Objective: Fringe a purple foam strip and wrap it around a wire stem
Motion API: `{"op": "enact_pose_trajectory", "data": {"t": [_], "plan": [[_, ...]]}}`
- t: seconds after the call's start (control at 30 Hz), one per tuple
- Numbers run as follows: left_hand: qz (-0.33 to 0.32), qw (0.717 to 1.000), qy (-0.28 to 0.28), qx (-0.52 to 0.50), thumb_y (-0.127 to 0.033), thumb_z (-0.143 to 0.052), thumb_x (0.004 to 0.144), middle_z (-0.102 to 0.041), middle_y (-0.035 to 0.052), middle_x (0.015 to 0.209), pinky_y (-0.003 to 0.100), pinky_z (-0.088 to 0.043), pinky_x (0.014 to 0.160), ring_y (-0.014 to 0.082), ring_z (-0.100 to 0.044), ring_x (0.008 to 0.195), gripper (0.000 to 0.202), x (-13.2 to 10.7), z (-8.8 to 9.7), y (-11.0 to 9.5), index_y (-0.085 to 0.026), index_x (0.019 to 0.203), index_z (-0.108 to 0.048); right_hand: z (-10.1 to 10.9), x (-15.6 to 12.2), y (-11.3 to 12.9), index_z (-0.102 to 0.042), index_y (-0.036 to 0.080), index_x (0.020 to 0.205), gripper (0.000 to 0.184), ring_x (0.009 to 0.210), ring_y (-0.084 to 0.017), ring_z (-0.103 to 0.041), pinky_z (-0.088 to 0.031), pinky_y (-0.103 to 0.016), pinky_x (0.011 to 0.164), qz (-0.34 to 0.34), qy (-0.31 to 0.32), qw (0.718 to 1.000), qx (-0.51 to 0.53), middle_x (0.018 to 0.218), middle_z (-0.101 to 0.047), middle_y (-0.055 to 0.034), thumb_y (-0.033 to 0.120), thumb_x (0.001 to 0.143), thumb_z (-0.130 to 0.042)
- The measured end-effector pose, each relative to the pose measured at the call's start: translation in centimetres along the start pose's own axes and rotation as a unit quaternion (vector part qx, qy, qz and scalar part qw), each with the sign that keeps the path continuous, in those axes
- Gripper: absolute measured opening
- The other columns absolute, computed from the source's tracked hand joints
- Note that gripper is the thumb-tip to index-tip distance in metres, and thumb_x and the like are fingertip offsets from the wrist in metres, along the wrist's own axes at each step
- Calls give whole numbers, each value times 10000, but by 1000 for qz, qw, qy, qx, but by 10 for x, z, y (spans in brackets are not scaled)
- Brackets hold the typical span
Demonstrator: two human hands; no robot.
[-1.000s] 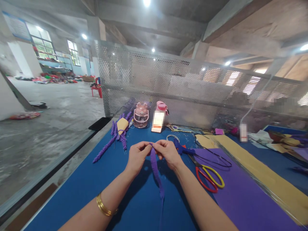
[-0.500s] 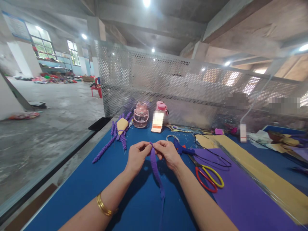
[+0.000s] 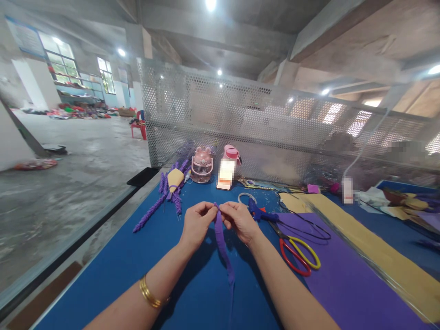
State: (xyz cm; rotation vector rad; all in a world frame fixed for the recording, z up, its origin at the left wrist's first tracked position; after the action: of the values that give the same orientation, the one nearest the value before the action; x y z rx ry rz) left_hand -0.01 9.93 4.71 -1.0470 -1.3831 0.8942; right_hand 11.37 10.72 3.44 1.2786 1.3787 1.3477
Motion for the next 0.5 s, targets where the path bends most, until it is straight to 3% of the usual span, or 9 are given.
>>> {"op": "enact_pose_trajectory", "data": {"t": [0.23, 0.5], "plan": [[18, 1000, -3, -9, -282, -588, 691, -602, -17, 538, 204, -414, 537, 101, -523, 516, 164, 2, 1, 6, -136, 621, -613, 0, -4, 1, -563, 157, 621, 169, 352, -55, -451, -319, -169, 363, -17, 0, 1000, -17, 518, -574, 34, 314, 680, -587], [16, 1000, -22, 2, -277, -596, 649, -563, -21, 513, 210, -400, 514, 102, -498, 498, 154, 3, 4, 7, -134, 593, -614, -1, -4, 0, -556, 158, 618, 115, 341, -47, -439, -294, -156, 350, -16, -19, 998, -50, 493, -557, 49, 264, 648, -587]]}}
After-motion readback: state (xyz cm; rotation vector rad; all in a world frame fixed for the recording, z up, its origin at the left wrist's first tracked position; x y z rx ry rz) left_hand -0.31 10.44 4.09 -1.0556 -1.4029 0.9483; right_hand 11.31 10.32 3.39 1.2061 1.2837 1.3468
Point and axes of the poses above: each hand's wrist, its own x-axis towards the middle knuckle, its own z-axis out of the back of the hand, y = z × x, the point moved 9 cm from there along x, towards the middle knuckle
